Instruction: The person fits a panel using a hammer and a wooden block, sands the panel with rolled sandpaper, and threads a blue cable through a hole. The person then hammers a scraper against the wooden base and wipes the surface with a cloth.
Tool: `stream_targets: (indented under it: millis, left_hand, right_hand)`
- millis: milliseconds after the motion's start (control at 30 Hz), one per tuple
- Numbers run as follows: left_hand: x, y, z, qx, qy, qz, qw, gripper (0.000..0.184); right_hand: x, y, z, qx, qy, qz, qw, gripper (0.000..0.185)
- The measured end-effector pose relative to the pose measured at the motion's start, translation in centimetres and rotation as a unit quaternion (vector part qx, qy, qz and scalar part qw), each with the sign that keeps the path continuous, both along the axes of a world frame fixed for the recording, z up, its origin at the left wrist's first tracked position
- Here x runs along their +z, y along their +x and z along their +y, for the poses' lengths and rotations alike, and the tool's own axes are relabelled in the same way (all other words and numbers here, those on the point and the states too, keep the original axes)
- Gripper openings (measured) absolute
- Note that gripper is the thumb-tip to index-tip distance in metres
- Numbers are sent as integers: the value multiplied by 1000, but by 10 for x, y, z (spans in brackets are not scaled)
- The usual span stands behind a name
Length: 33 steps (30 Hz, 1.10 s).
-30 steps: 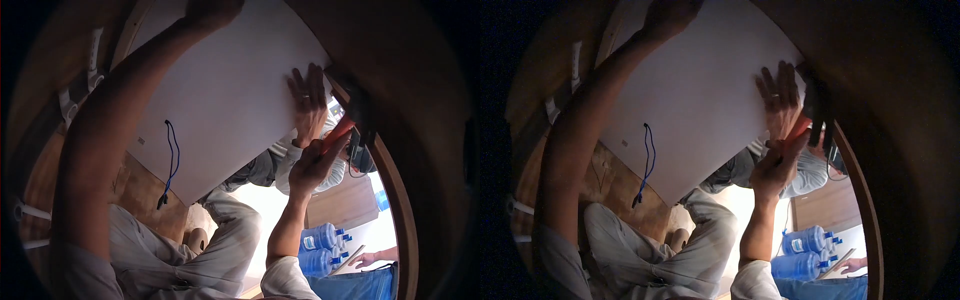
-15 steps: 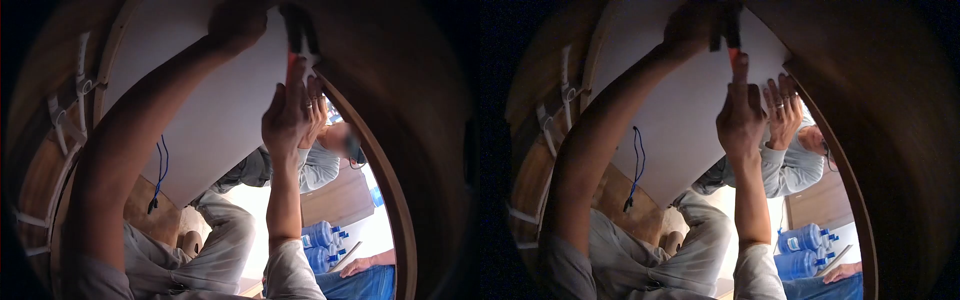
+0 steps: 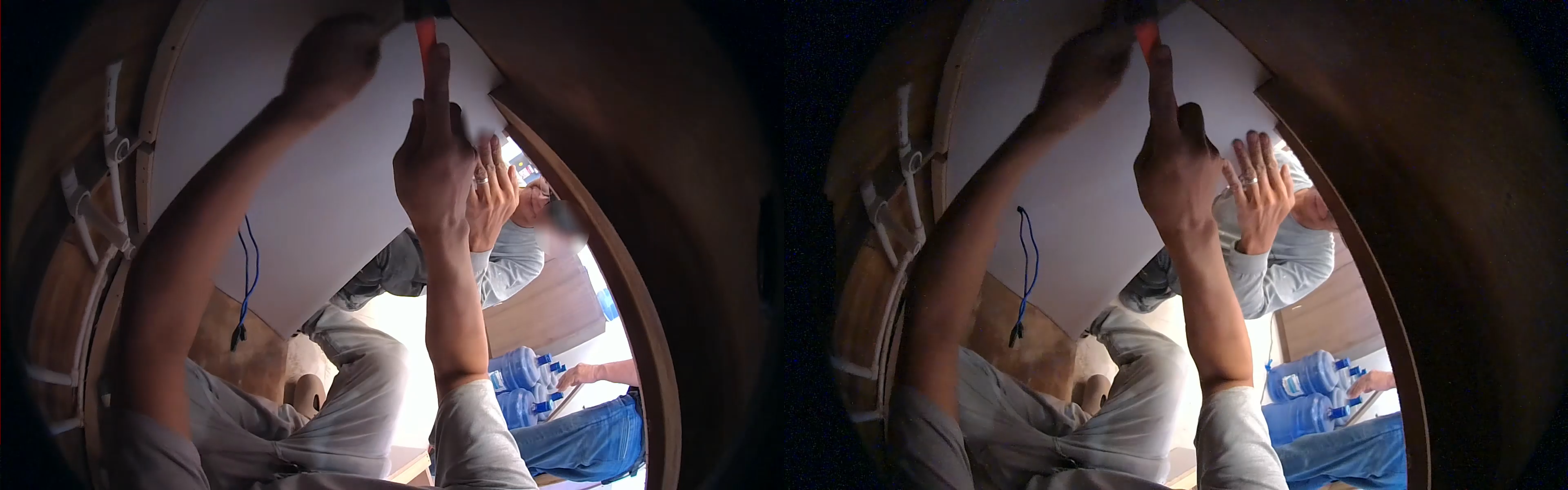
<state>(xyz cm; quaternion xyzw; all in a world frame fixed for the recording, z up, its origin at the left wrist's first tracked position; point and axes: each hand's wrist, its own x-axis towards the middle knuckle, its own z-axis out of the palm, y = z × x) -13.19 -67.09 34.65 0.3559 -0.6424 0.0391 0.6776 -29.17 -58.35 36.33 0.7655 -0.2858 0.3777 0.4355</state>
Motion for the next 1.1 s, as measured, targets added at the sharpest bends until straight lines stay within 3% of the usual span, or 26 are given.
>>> stream_targets:
  millis: [267, 367, 500, 600, 633, 733, 833, 1000, 1100]
  left_hand:
    - [5, -23, 13, 108, -43, 19, 993, 23]
    - [9, -37, 26, 20, 13, 46, 999, 26]
    - [10, -55, 28, 18, 43, 59, 997, 15]
    - [7, -62, 17, 45, 37, 62, 996, 24]
    - [7, -62, 19, 51, 35, 68, 996, 19]
    - [9, -68, 24, 50, 44, 72, 995, 17]
    - [10, -77, 23, 36, 59, 65, 995, 16]
    - [9, -101, 27, 25, 101, 50, 993, 20]
    - [8, -102, 32, 43, 45, 59, 996, 20]
  right_hand:
    - [5, -17, 3, 17, -9, -14, 1000, 74]
    - [4, -20, 4, 6, -23, -4, 1000, 70]
    - [1, -29, 13, -36, -12, -20, 999, 66]
    - [1, -39, 20, -62, 2, -26, 998, 65]
    - [0, -43, 22, -72, 13, -32, 997, 65]
    - [-3, -54, 15, -34, -25, -21, 999, 67]
    - [-2, -57, 26, -123, 22, -24, 992, 68]
    - [-2, -68, 34, -81, 89, -30, 992, 68]
    - [-4, -73, 26, -62, 63, -19, 996, 75]
